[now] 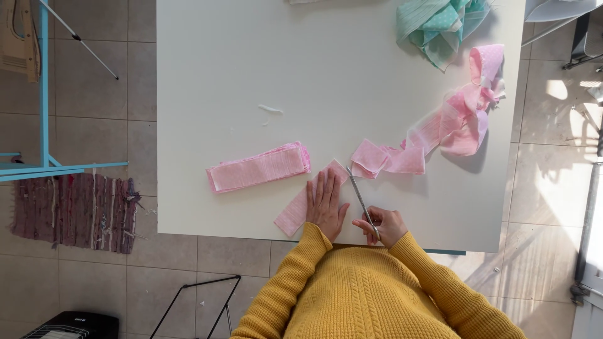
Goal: Cutting pink fabric into small rectangular strips using scissors.
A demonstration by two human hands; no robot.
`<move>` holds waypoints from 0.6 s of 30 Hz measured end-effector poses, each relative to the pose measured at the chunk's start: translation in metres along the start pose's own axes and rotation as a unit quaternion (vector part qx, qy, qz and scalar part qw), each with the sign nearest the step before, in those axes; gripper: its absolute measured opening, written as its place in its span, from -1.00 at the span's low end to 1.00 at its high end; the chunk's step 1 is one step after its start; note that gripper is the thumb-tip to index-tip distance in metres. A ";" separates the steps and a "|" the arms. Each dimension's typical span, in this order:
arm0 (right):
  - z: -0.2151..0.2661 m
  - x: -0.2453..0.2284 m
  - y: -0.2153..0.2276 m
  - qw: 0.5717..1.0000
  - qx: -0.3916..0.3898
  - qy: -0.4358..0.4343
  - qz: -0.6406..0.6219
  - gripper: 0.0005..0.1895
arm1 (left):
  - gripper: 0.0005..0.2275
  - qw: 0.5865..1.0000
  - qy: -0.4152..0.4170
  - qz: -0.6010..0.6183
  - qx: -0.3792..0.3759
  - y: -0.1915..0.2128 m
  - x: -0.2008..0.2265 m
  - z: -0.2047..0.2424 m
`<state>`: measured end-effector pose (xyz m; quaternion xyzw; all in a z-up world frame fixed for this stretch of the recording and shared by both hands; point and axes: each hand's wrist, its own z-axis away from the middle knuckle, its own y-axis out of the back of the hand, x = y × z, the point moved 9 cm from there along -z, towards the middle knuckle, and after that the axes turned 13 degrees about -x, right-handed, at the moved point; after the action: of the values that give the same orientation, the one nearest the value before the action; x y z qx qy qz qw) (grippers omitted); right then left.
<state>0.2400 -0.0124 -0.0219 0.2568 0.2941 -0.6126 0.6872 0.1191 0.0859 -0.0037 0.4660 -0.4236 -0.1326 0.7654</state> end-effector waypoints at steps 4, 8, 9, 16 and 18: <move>-0.002 0.002 0.003 0.999 0.024 0.007 0.024 -0.59 | -0.32 0.999 0.002 0.016 0.029 0.013 0.004 0.000; 0.000 0.005 0.005 0.998 0.036 -0.002 0.044 -0.59 | -0.43 0.997 -0.041 0.006 0.058 0.027 0.000 -0.026; 0.004 0.006 0.005 0.998 0.037 -0.001 0.046 -0.59 | -0.43 0.997 -0.042 0.005 0.060 0.031 -0.004 -0.038; 0.015 -0.012 0.037 0.985 0.139 0.084 0.059 -0.64 | -0.74 0.992 -0.077 -0.072 -0.063 0.020 -0.008 -0.078; 0.005 -0.027 0.045 0.976 0.171 0.095 0.096 -0.63 | -0.79 0.991 -0.078 -0.087 -0.070 0.020 -0.008 -0.077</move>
<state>0.2833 0.0079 0.0009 0.4551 0.2229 -0.5577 0.6574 0.1693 0.1477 -0.0070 0.4342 -0.4299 -0.2638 0.7464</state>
